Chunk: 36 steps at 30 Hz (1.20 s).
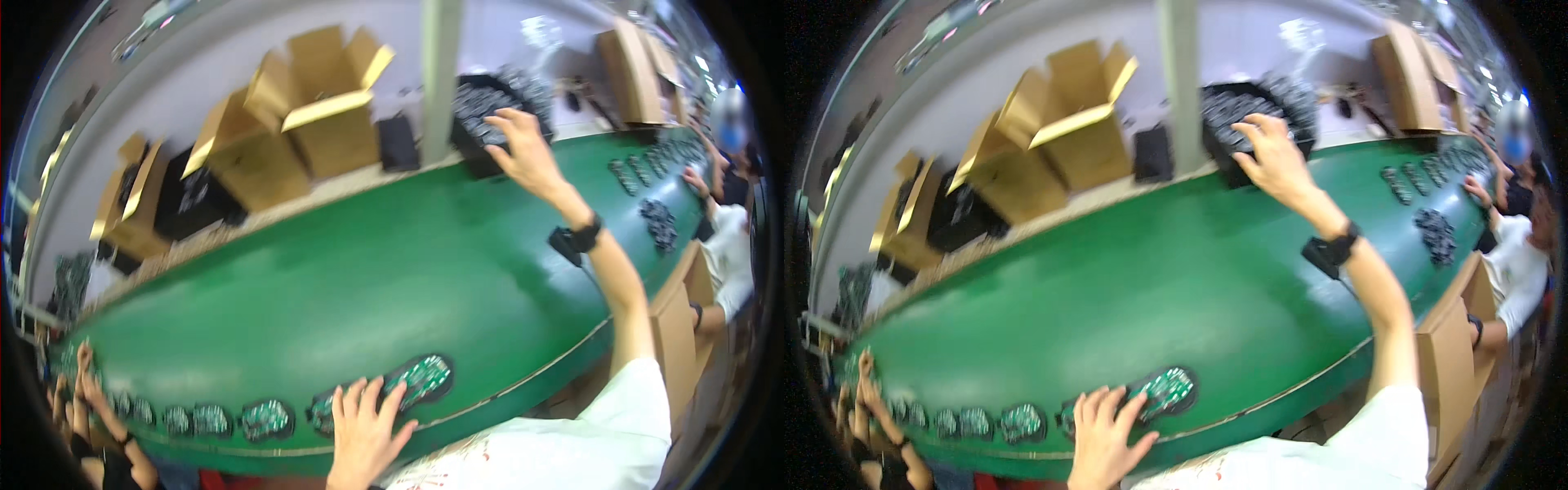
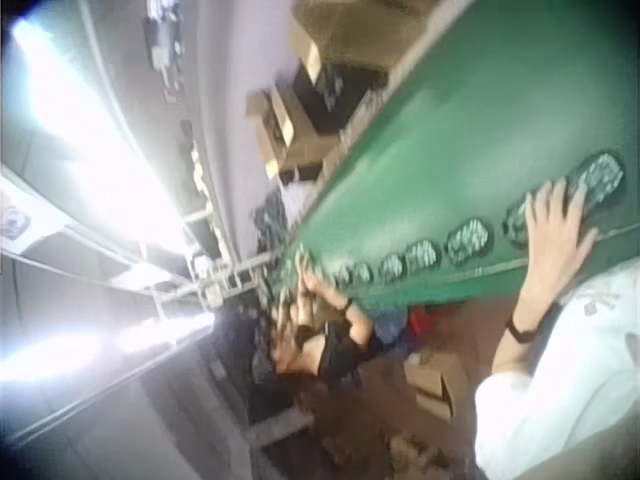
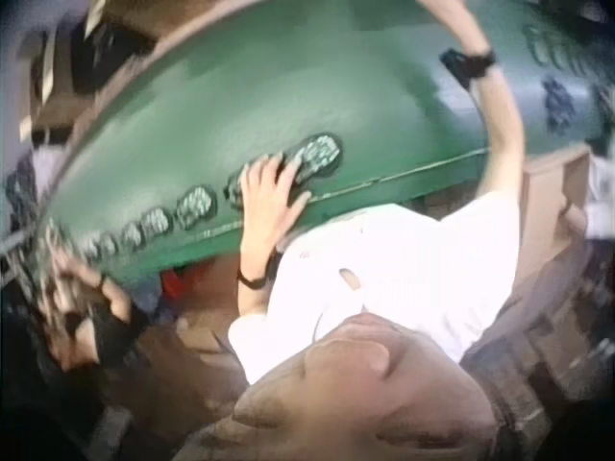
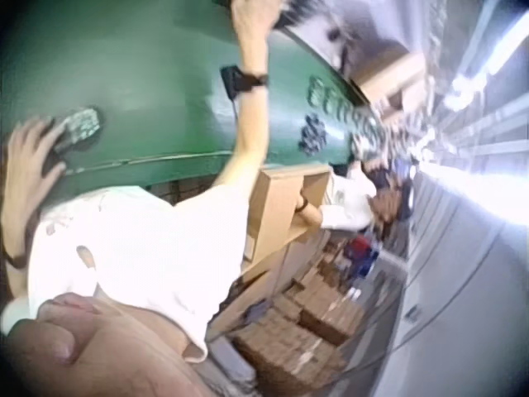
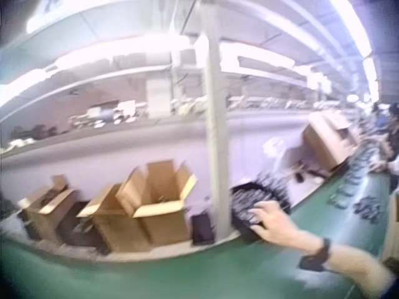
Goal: The person assembles small electronic devices by attaching circular components to green circuit boards on a green workbench. They repeatedly pick up components from a black bin and a plastic bag, place them onto the boards, and move the finished units aside.
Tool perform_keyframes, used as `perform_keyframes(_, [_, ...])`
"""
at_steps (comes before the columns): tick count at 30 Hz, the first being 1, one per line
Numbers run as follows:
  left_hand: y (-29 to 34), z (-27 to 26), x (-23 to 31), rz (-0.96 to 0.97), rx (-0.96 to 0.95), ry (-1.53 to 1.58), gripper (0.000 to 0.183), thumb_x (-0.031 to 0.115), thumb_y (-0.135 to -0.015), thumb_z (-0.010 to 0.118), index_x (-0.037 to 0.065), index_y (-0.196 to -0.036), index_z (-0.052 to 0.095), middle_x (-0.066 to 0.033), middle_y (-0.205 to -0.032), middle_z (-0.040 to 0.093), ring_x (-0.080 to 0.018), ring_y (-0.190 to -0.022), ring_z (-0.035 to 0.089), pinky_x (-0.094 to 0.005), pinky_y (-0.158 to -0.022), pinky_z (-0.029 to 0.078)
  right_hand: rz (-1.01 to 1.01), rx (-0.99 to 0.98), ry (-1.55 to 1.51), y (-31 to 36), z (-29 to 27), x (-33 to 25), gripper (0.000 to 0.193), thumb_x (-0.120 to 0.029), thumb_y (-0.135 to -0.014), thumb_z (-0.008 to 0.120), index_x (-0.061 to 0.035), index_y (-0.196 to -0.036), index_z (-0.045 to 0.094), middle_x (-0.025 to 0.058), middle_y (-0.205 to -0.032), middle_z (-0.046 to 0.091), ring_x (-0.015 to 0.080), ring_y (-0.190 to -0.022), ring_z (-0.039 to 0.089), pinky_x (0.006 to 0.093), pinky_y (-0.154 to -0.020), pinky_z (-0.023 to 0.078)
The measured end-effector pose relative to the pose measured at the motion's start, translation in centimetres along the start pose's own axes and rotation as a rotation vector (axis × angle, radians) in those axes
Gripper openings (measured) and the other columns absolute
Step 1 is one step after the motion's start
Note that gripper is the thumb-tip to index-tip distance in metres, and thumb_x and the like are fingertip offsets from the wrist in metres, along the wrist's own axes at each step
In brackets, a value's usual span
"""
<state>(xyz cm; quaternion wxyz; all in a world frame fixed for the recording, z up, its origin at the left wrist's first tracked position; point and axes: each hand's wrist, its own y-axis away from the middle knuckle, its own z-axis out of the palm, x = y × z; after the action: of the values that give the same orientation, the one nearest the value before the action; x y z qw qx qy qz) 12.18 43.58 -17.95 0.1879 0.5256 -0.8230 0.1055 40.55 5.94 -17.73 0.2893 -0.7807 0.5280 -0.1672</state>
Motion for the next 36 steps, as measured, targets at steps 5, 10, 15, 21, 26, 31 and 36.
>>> perform_keyframes(5, [-1.2, 2.8, 0.1, 0.120, 0.017, -0.058, 0.055, 0.008, -0.079, 0.067, 0.010, -0.133, 0.056, -0.0207, -0.132, 0.052, -0.0384, -0.123, 0.048, -0.0573, -0.108, 0.033, 0.269, 0.042, 0.017, -1.2, 2.6, 7.1, 0.052, -0.031, -0.086, 0.073, -0.0017, -0.126, 0.058, 0.0209, -0.124, 0.054, 0.0380, -0.120, 0.048, 0.0452, -0.102, 0.043])
perform_keyframes(10, [-4.1, 1.5, -1.0, 0.231, -0.028, -0.152, 0.040, 0.009, -0.085, 0.056, 0.012, -0.125, 0.059, -0.0140, -0.135, 0.055, -0.0340, -0.129, 0.047, -0.0560, -0.108, 0.034, 0.375, 0.129, 0.089, -2.0, 3.0, 7.3, 0.055, -0.031, -0.084, 0.073, -0.0018, -0.127, 0.055, 0.0206, -0.123, 0.055, 0.0375, -0.119, 0.048, 0.0458, -0.102, 0.043])
perform_keyframes(15, [-5.9, 0.4, -2.4, 0.227, -0.027, -0.168, 0.031, 0.012, -0.090, 0.051, 0.013, -0.119, 0.060, -0.0092, -0.136, 0.057, -0.0321, -0.131, 0.048, -0.0542, -0.108, 0.034, 0.735, 0.277, 0.171, -1.6, 4.0, 16.5, 0.072, -0.023, -0.073, 0.073, -0.0021, -0.137, 0.047, 0.0235, -0.128, 0.055, 0.0413, -0.122, 0.048, 0.0475, -0.108, 0.036])
perform_keyframes(21, [-5.6, 1.1, -3.0, 0.184, 0.005, -0.049, 0.031, 0.007, -0.087, 0.050, 0.014, -0.115, 0.063, -0.0082, -0.137, 0.058, -0.0328, -0.132, 0.048, -0.0492, -0.103, 0.039, 0.848, -0.081, 0.066, -0.8, 7.1, 22.6, 0.115, -0.047, -0.063, 0.083, -0.0067, -0.153, 0.024, 0.0260, -0.145, 0.047, 0.0416, -0.134, 0.046, 0.0513, -0.112, 0.032])
perform_keyframes(26, [-5.9, 1.8, -3.1, 0.173, 0.007, -0.018, 0.031, 0.007, -0.087, 0.052, 0.014, -0.114, 0.064, -0.0083, -0.137, 0.058, -0.0319, -0.132, 0.049, -0.0487, -0.100, 0.041, 0.718, 0.027, -0.020, 0.7, 9.7, 25.9, 0.102, -0.036, -0.075, 0.080, -0.0087, -0.154, 0.023, 0.0284, -0.143, 0.046, 0.0468, -0.130, 0.047, 0.0503, -0.105, 0.040])
perform_keyframes(31, [-6.0, 1.8, -2.8, 0.158, 0.003, 0.030, 0.029, 0.009, -0.086, 0.054, 0.014, -0.113, 0.063, -0.0081, -0.137, 0.059, -0.0327, -0.133, 0.047, -0.0505, -0.103, 0.040, 0.553, -0.021, 0.322, 0.9, 9.7, 26.5, 0.084, -0.030, -0.076, 0.076, -0.0091, -0.146, 0.036, 0.0226, -0.127, 0.052, 0.0460, -0.109, 0.053, 0.0515, -0.094, 0.045])
perform_keyframes(36, [-7.6, 1.3, -2.9, 0.193, -0.085, 0.033, 0.030, 0.009, -0.083, 0.057, 0.013, -0.113, 0.061, -0.0095, -0.139, 0.055, -0.0334, -0.136, 0.044, -0.0518, -0.107, 0.038, 0.510, -0.012, 0.296, 2.0, 7.8, 27.7, 0.072, -0.016, -0.075, 0.074, -0.0125, -0.142, 0.045, 0.0189, -0.121, 0.058, 0.0396, -0.108, 0.056, 0.0469, -0.094, 0.047])
